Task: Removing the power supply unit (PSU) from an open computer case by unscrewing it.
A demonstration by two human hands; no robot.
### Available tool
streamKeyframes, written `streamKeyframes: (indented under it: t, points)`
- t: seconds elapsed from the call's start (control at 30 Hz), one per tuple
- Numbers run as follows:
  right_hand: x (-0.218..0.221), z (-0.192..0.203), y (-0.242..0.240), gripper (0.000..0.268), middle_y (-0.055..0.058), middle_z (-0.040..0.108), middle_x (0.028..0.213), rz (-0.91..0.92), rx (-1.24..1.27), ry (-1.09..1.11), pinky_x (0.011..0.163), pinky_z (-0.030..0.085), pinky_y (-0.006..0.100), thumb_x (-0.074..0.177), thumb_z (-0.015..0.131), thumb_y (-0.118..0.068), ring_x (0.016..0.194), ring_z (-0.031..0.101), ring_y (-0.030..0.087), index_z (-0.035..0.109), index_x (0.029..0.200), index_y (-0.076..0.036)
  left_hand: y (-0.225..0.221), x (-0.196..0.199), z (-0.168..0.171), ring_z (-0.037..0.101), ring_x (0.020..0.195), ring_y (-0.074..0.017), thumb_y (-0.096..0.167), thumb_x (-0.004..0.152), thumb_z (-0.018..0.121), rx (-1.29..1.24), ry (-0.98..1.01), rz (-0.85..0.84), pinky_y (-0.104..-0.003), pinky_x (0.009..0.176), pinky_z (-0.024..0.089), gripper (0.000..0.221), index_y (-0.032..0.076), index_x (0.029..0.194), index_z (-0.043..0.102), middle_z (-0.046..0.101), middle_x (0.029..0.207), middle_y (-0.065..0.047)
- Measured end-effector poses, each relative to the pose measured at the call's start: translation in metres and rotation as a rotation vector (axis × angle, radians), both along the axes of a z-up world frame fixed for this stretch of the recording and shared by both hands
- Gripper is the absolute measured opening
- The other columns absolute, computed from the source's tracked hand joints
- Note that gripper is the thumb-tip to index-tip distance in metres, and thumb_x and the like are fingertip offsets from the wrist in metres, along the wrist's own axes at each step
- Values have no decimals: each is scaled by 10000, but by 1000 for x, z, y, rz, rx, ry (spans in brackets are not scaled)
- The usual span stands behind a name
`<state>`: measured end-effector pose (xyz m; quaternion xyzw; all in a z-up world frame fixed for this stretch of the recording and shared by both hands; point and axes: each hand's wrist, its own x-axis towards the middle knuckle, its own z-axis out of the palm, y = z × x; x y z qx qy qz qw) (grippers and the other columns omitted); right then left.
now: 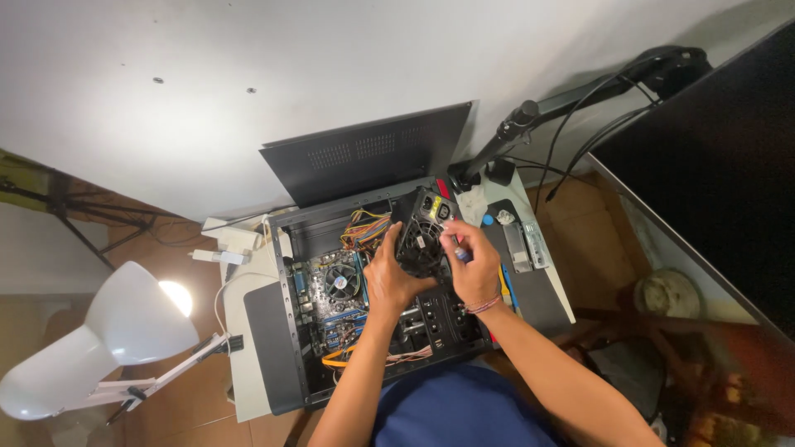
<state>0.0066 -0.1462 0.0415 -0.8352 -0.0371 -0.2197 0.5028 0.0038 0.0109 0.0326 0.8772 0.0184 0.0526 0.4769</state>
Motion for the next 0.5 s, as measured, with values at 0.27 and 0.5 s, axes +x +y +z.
streamKeyframes:
  t: [0.27,0.5]
  points:
    - [-11,-172,-137,280,62,768,956,-417,357,330,798,522,256,875,785,-70,860,683,93,688,1133,-20,0,1,-7,705,1122,-344,217,404,967,26,-17,-36,-406,962,563,1151,117,1441,478,704,1268,-176]
    - [-24,-265,-214,310,99,775,892,-873,318,704,764,538,294,729,915,-86,789,698,163,755,987,-24,-5,3,-8,724,1108,-323,202,422,959,25,-10,-7,-389,967,574,1123,119,1439,492,723,1240,-163]
